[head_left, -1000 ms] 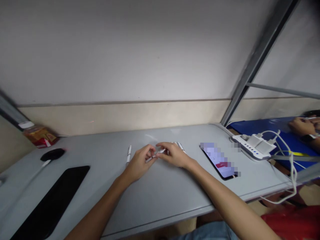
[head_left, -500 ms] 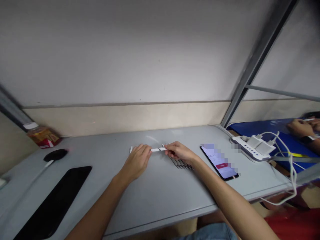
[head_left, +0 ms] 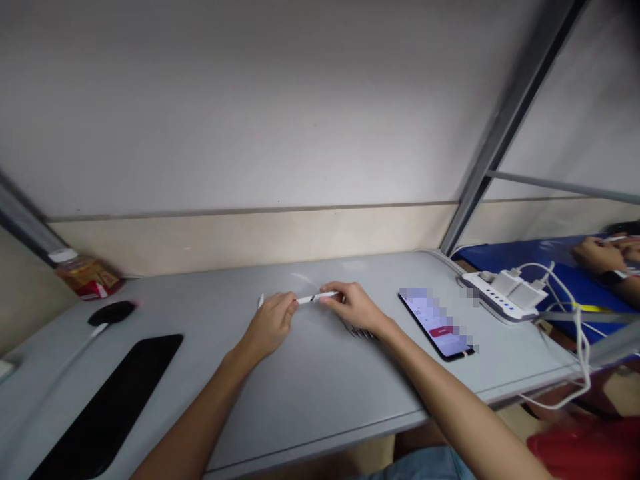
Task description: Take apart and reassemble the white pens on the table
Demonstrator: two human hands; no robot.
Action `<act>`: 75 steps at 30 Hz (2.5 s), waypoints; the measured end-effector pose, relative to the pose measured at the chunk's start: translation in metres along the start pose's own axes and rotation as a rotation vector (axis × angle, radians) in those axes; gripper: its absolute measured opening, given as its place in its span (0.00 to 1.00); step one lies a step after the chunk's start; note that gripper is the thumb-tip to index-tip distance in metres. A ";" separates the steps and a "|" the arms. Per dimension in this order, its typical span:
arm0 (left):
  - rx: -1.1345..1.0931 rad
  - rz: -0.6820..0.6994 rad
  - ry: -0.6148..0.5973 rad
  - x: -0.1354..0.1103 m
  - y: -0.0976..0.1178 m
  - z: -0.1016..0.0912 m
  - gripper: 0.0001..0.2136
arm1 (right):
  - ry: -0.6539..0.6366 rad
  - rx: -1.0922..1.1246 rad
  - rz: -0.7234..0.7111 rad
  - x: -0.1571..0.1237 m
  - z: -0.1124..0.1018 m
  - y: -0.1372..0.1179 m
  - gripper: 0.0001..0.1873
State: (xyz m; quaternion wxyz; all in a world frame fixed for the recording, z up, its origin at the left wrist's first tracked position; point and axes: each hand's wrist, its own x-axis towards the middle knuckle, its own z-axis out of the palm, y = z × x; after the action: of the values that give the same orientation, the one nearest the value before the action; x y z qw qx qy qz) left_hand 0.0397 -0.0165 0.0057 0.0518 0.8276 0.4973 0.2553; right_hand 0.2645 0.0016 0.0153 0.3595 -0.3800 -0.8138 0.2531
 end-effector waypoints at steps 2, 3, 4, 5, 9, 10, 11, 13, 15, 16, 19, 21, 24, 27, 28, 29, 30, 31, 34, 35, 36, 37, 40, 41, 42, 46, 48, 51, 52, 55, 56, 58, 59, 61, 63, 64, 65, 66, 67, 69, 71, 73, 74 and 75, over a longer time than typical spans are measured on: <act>0.011 0.015 -0.012 -0.001 0.001 0.000 0.13 | -0.014 -0.009 0.032 0.000 0.002 0.003 0.14; 0.015 0.015 -0.019 -0.001 0.002 -0.001 0.13 | 0.000 -0.003 0.023 0.000 0.002 0.005 0.12; 0.018 0.012 -0.025 -0.001 0.003 -0.001 0.12 | 0.023 0.012 0.010 0.000 0.002 0.005 0.08; 0.018 0.007 -0.029 -0.001 0.004 -0.001 0.12 | 0.046 0.033 0.003 0.000 0.002 0.005 0.09; 0.004 0.011 -0.048 -0.001 0.006 -0.002 0.12 | 0.000 0.063 0.065 0.000 -0.001 0.004 0.10; 0.001 0.010 -0.053 -0.001 0.006 -0.002 0.11 | -0.009 0.057 0.068 0.000 -0.001 0.004 0.10; -0.005 0.007 -0.057 -0.001 0.006 -0.002 0.11 | 0.001 0.049 0.055 0.000 -0.002 0.004 0.09; -0.029 -0.004 -0.055 -0.002 0.005 -0.002 0.10 | 0.048 0.055 0.016 0.000 -0.002 0.003 0.08; -0.053 -0.009 -0.051 -0.002 0.005 -0.001 0.10 | 0.043 0.076 0.012 0.000 -0.002 0.003 0.13; -0.058 -0.008 -0.052 -0.002 0.005 0.000 0.09 | 0.017 0.075 0.024 0.000 -0.002 0.003 0.11; -0.052 0.004 -0.082 -0.002 0.006 0.000 0.09 | -0.012 0.012 0.013 0.000 -0.001 0.004 0.07; -0.049 0.005 -0.097 -0.002 0.007 0.000 0.09 | 0.029 -0.032 -0.033 0.000 0.000 0.004 0.05; -0.020 0.021 -0.086 -0.001 0.007 0.000 0.11 | 0.031 -0.030 -0.040 0.000 0.000 0.004 0.09; 0.067 0.062 -0.059 -0.001 0.006 0.000 0.13 | -0.049 -0.043 -0.033 0.000 0.001 0.005 0.09; 0.100 0.069 -0.055 0.000 0.006 0.001 0.14 | -0.058 -0.062 -0.048 0.000 0.002 0.006 0.08; 0.122 0.067 -0.052 0.000 0.005 0.002 0.14 | -0.052 -0.088 -0.070 0.000 0.002 0.006 0.07; 0.124 0.058 -0.051 0.000 0.005 0.003 0.15 | -0.034 -0.115 -0.095 0.000 0.003 0.007 0.07; 0.103 0.042 -0.051 0.000 0.005 0.004 0.15 | -0.011 -0.142 -0.120 0.000 0.004 0.007 0.08; -0.050 -0.014 -0.072 -0.001 0.007 0.005 0.16 | 0.029 -0.223 -0.189 -0.001 0.007 0.008 0.12; -0.099 -0.037 -0.081 -0.001 0.008 0.004 0.16 | 0.038 -0.252 -0.206 -0.001 0.008 0.009 0.13; -0.138 -0.060 -0.092 -0.001 0.009 0.003 0.16 | 0.046 -0.282 -0.220 -0.001 0.008 0.009 0.14; -0.167 -0.083 -0.100 -0.001 0.011 0.002 0.16 | 0.053 -0.311 -0.229 -0.001 0.008 0.009 0.16; -0.214 -0.118 -0.098 -0.001 0.013 -0.002 0.15 | 0.068 -0.377 -0.235 -0.001 0.005 0.010 0.17; -0.224 -0.114 -0.089 -0.001 0.012 -0.003 0.15 | 0.071 -0.394 -0.230 0.000 0.004 0.011 0.16; -0.234 -0.103 -0.079 0.000 0.012 -0.004 0.15 | 0.074 -0.410 -0.223 0.000 0.002 0.012 0.15; -0.251 -0.051 -0.058 0.001 0.006 -0.006 0.17 | 0.077 -0.467 -0.166 0.002 -0.008 0.021 0.11; -0.217 -0.064 -0.040 0.002 0.002 -0.007 0.17 | 0.086 -0.478 -0.140 0.003 -0.013 0.026 0.11; -0.158 -0.086 -0.025 0.002 -0.004 -0.008 0.16 | 0.097 -0.483 -0.118 0.003 -0.019 0.031 0.12; -0.144 -0.087 -0.027 0.002 -0.005 -0.008 0.16 | 0.096 -0.485 -0.117 0.002 -0.020 0.032 0.13; -0.117 -0.091 -0.030 0.001 -0.004 -0.008 0.15 | 0.074 -0.499 -0.134 0.002 -0.019 0.030 0.14; -0.113 -0.089 -0.033 0.001 -0.003 -0.007 0.15 | 0.063 -0.502 -0.145 0.002 -0.018 0.028 0.14; -0.107 -0.074 -0.042 0.000 0.000 -0.006 0.16 | 0.044 -0.497 -0.172 0.001 -0.014 0.024 0.15; -0.103 -0.066 -0.048 0.000 0.001 -0.005 0.15 | 0.038 -0.490 -0.185 0.000 -0.011 0.021 0.15; -0.092 -0.054 -0.057 0.000 0.003 -0.002 0.15 | 0.028 -0.469 -0.217 0.000 -0.006 0.017 0.15; -0.078 -0.043 -0.061 -0.001 0.004 0.000 0.15 | 0.016 -0.430 -0.256 -0.001 -0.001 0.016 0.16; -0.070 -0.034 -0.062 -0.001 0.005 0.001 0.15 | 0.013 -0.398 -0.272 -0.001 0.002 0.015 0.16; -0.060 -0.021 -0.064 -0.002 0.004 0.002 0.15 | 0.019 -0.353 -0.284 0.000 0.003 0.016 0.16; -0.047 -0.006 -0.065 -0.003 0.004 0.003 0.15 | 0.029 -0.302 -0.288 0.000 0.005 0.016 0.15; -0.031 0.007 -0.068 -0.003 0.003 0.003 0.16 | 0.043 -0.249 -0.286 0.000 0.006 0.017 0.13; -0.004 0.023 -0.070 -0.004 0.002 0.002 0.15 | 0.065 -0.159 -0.278 0.001 0.006 0.017 0.10; 0.002 0.027 -0.065 -0.004 0.002 0.002 0.15 | 0.067 -0.107 -0.259 0.000 0.006 0.015 0.08; -0.009 0.035 -0.044 -0.003 0.004 0.001 0.14 | 0.053 -0.077 -0.203 0.000 0.005 0.012 0.08; -0.013 0.043 -0.029 -0.003 0.005 0.001 0.13 | 0.039 -0.066 -0.159 -0.001 0.004 0.011 0.09; -0.014 0.051 -0.012 -0.003 0.006 0.001 0.13 | 0.021 -0.054 -0.109 -0.001 0.003 0.009 0.12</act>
State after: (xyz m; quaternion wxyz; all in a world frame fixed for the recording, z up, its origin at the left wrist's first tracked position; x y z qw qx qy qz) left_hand 0.0436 -0.0214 0.0061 0.0543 0.8411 0.4738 0.2550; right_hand 0.2662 0.0057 0.0066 0.3709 -0.3473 -0.8360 0.2072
